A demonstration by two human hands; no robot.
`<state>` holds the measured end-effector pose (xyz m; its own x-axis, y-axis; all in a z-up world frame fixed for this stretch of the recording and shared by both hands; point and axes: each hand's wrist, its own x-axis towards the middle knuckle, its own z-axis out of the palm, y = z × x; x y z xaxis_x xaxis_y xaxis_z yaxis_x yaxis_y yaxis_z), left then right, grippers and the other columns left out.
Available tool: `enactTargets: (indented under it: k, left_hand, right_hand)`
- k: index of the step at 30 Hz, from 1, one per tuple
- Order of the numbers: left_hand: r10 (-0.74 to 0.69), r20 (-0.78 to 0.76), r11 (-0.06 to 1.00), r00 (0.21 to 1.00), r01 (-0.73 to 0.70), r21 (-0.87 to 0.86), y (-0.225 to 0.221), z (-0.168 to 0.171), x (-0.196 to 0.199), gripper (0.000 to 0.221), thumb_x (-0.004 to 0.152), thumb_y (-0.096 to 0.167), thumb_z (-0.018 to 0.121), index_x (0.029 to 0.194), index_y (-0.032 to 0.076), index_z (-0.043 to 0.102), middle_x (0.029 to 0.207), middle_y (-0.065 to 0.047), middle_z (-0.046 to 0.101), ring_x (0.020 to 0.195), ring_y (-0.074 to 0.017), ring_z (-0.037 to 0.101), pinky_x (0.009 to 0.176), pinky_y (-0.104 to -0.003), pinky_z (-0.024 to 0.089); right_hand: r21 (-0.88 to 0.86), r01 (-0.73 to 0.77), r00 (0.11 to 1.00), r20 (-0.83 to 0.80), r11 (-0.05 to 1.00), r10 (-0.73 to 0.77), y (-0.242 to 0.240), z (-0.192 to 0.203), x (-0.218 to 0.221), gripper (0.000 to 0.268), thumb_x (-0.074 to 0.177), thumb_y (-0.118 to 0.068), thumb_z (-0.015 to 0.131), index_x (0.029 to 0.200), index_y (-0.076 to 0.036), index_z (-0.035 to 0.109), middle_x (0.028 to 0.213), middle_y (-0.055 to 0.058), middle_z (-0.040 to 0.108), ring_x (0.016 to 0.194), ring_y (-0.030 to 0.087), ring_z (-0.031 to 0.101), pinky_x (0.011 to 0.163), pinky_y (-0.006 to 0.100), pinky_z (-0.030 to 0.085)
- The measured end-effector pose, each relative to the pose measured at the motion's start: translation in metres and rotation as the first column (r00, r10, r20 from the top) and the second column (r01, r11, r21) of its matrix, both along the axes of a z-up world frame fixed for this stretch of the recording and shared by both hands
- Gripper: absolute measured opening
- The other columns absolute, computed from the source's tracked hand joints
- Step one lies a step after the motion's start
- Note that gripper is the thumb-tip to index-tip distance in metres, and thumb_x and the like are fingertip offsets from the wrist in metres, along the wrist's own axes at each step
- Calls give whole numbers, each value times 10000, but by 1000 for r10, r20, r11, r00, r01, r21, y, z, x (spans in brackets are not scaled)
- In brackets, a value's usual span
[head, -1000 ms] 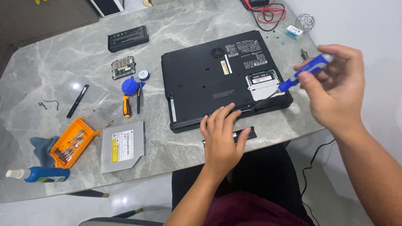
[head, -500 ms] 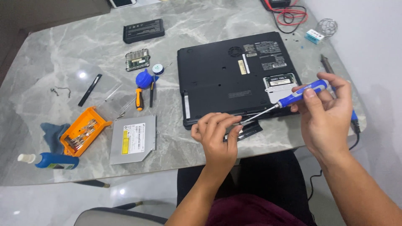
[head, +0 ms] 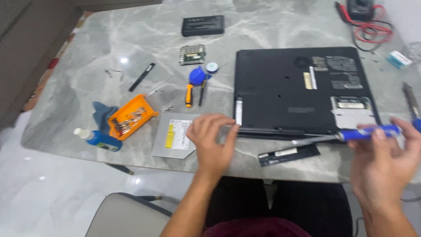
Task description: Removing the battery, unscrewing the back panel, and extracting RAM modules from a laptop.
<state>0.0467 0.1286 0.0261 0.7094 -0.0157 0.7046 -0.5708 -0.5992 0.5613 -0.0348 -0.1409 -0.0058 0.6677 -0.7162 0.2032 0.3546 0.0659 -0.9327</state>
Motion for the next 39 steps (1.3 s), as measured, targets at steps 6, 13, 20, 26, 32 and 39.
enactTargets:
  k: [6, 13, 20, 26, 32, 39]
  left_hand:
    - [71, -15, 968, 997, -65, 243, 97, 3, 74, 63, 882, 201, 619, 914, 182, 670, 959, -10, 631, 937, -241, 562, 841, -384, 376]
    - [369, -310, 880, 876, -222, 420, 152, 10, 140, 78, 870, 204, 644, 931, 206, 694, 1023, -9, 615, 1062, -312, 476, 841, -482, 363]
    - [460, -412, 804, 786, -172, 569, 160, 1, 162, 158, 897, 240, 634, 955, 159, 757, 1072, -29, 646, 1080, -290, 471, 885, -462, 340]
    - [474, -415, 797, 776, -179, 577, 160, -8, 170, 167, 892, 288, 650, 948, 183, 768, 1059, -9, 659, 1066, -268, 479, 871, -449, 333]
    - [447, -361, 828, 818, -226, 513, 159, 1, 160, 160, 904, 236, 628, 992, 181, 750, 1048, -19, 666, 1032, -272, 506, 851, -454, 350]
    - [-109, 39, 959, 993, 95, 266, 113, 2, 94, 181, 770, 65, 670, 947, 98, 688, 961, -54, 712, 915, -274, 651, 837, -434, 434]
  right_hand:
    - [131, -49, 994, -90, 990, 61, -27, -61, -21, 436, 1061, -249, 521, 1475, -265, 384, 1006, -9, 600, 825, 37, 559, 801, 152, 497]
    - [64, -21, 990, -141, 998, 30, -61, -131, -24, 232, 1094, -426, 478, 1107, -203, 540, 1013, -101, 594, 740, 6, 517, 824, 131, 455]
    - [26, 57, 990, -132, 998, -53, -47, -104, -19, 437, 1042, -344, 541, 1453, -264, 414, 993, -38, 595, 839, 17, 583, 738, 120, 523]
    - [-53, 109, 985, -132, 993, -115, -47, -108, -16, 487, 1016, -370, 548, 1463, -219, 427, 989, 9, 597, 646, 63, 515, 631, 136, 470]
    - [-124, 101, 982, -147, 987, -119, -41, -104, -17, 436, 1081, -321, 473, 1485, -177, 396, 1021, 28, 571, 657, 78, 496, 675, 136, 457]
    - [-36, 68, 989, -129, 997, -72, -35, -93, -18, 451, 1025, -346, 524, 1441, -208, 417, 975, -8, 582, 680, 45, 507, 694, 119, 477]
